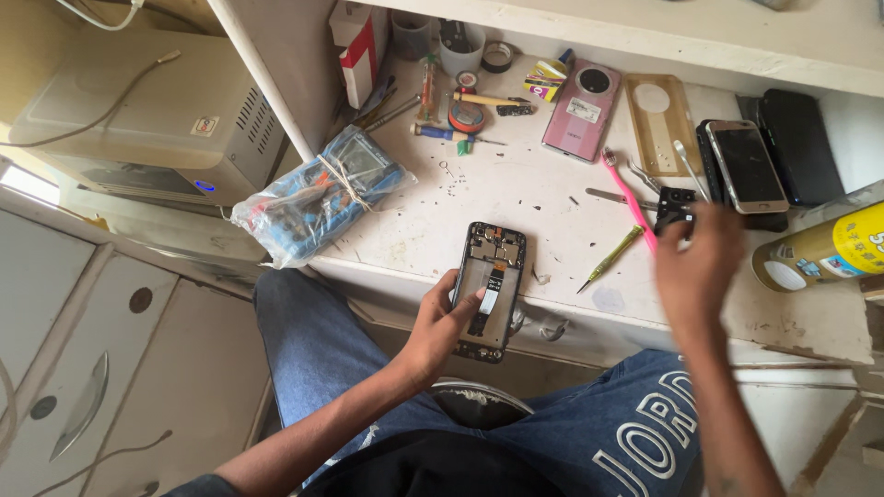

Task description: The person sits at a cluttered repair bench holding an opened smartphone and works on its internals. They use tweezers to lift and reposition small components, pry at the board, peel a strip from inside the chassis, and handle a removed black part while rechecking the phone body.

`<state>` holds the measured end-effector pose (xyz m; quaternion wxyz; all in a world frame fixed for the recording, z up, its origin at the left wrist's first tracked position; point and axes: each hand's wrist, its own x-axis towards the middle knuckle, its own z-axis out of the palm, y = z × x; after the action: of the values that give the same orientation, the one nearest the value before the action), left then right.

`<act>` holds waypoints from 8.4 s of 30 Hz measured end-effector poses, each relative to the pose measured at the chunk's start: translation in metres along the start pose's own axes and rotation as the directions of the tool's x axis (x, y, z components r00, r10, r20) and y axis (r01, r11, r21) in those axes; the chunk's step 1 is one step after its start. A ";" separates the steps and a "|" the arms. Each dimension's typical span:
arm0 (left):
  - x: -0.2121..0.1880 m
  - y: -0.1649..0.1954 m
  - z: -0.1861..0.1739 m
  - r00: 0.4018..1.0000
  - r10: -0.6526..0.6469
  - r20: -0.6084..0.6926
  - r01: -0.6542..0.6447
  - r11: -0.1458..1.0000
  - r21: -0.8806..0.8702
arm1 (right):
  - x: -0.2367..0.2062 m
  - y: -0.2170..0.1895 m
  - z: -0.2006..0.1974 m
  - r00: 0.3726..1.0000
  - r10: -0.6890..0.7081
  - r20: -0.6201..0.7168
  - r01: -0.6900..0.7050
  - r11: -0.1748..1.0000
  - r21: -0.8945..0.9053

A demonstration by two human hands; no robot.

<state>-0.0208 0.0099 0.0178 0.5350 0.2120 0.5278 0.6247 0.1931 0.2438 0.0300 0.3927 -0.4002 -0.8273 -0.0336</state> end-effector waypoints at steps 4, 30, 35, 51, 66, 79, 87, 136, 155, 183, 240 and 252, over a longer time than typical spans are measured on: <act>0.000 -0.007 -0.005 0.996 -0.052 0.077 0.062 0.989 -0.138 | -0.014 -0.067 0.000 0.943 0.017 0.331 -0.176 0.872 0.456; -0.013 -0.005 0.007 0.994 -0.063 0.092 0.059 0.997 0.043 | -0.003 -0.121 -0.005 0.636 0.053 0.769 -0.433 0.850 0.299; -0.013 -0.005 0.008 0.992 -0.100 0.082 0.098 0.995 0.029 | -0.008 -0.116 0.001 0.629 0.067 0.774 -0.451 0.843 0.293; 0.006 0.003 -0.013 0.999 0.017 -0.039 -0.008 0.976 0.215 | -0.006 -0.079 -0.005 0.788 -0.005 0.616 -0.444 0.689 0.574; 0.005 0.020 -0.017 0.985 0.169 -0.045 -0.151 0.949 0.277 | -0.027 -0.014 -0.011 0.978 0.118 0.170 -0.169 0.930 0.327; 0.010 0.012 -0.019 0.986 0.164 -0.035 -0.145 0.937 0.318 | -0.031 0.022 0.000 0.973 0.232 -0.005 -0.232 0.973 0.020; 0.012 0.011 -0.021 0.983 0.184 0.008 -0.177 0.934 0.311 | 0.007 0.057 0.026 0.908 0.336 0.250 -0.349 0.937 0.009; 0.011 0.008 -0.025 0.972 0.235 0.026 -0.229 0.909 0.349 | -0.005 -0.140 0.013 0.874 -0.293 0.388 0.026 0.825 0.564; 0.015 0.010 -0.016 0.967 0.248 0.053 -0.253 0.939 0.231 | 0.002 -0.109 0.027 0.822 0.015 0.570 -0.478 0.563 0.674; 0.011 0.034 -0.003 0.986 0.111 -0.123 -0.020 0.816 0.578 | -0.003 -0.010 -0.025 0.985 0.049 0.168 -0.074 0.987 0.145; 0.010 0.027 -0.004 0.972 0.222 -0.073 -0.133 0.782 0.608 | -0.033 -0.148 -0.015 0.819 -0.400 0.411 0.193 0.867 0.460; 0.013 0.031 0.000 0.974 0.216 -0.064 -0.131 0.774 0.619 | -0.025 -0.134 -0.014 0.832 -0.380 0.405 0.053 0.780 0.623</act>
<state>-0.0386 0.0254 0.0415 0.3417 0.3794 0.7135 0.4798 0.1184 0.1323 0.0575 0.2570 -0.1511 -0.9112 0.2842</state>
